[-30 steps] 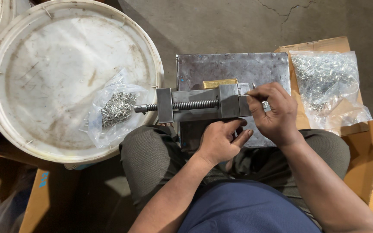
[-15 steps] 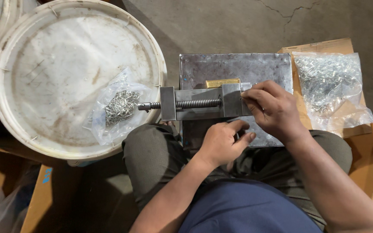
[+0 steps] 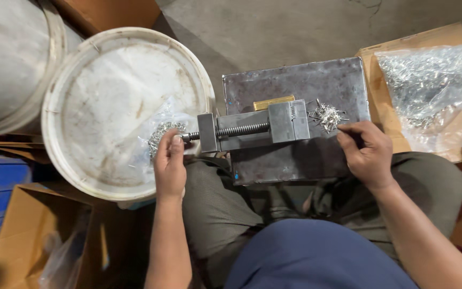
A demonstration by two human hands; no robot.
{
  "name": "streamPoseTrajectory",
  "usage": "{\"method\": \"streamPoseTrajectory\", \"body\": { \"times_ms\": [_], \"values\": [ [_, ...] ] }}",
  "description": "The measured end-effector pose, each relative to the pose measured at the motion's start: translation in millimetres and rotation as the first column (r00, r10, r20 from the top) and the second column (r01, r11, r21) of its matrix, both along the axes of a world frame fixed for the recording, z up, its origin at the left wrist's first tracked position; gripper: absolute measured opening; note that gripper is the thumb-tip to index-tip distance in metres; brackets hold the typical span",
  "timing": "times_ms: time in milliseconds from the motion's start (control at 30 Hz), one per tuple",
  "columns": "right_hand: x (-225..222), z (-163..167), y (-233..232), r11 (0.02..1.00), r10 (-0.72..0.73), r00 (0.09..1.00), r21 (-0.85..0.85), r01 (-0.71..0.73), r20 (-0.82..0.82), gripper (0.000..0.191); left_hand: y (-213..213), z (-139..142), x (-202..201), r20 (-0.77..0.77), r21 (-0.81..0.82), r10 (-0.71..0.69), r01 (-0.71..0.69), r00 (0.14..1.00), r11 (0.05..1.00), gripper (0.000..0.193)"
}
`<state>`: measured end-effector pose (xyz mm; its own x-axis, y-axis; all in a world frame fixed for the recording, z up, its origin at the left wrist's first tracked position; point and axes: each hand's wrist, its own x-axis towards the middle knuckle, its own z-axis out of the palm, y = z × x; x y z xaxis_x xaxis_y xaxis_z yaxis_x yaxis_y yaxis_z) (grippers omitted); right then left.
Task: The person sits on the floor and uses a bench vise to assemble small metal parts. They pick up metal pieces from a plastic bag, place them into the vise, tighten the screw to secure them, and then remove the assembled parts.
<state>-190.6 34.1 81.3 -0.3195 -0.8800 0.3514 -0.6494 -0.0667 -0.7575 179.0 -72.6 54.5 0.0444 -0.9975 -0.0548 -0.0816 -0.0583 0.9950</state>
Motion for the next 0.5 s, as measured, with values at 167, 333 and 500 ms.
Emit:
{"method": "streamPoseTrajectory", "body": {
  "times_ms": [167,333,500],
  "values": [
    [-9,-10,12,1.0,0.023,0.999,0.01,-0.023,0.032,0.014,-6,-12,-9,0.03,0.0,0.036,-0.036,0.999,0.999,0.03],
    [-17,-18,19,0.999,0.037,0.999,0.013,-0.038,0.03,0.014,-1,-10,-15,-0.018,0.012,0.101,-0.1,0.995,0.995,0.022],
    [-25,-21,21,0.999,0.037,0.999,-0.013,-0.036,0.024,0.014,2,-11,-19,0.043,-0.055,0.099,-0.097,0.994,0.994,0.02]
  ]
}}
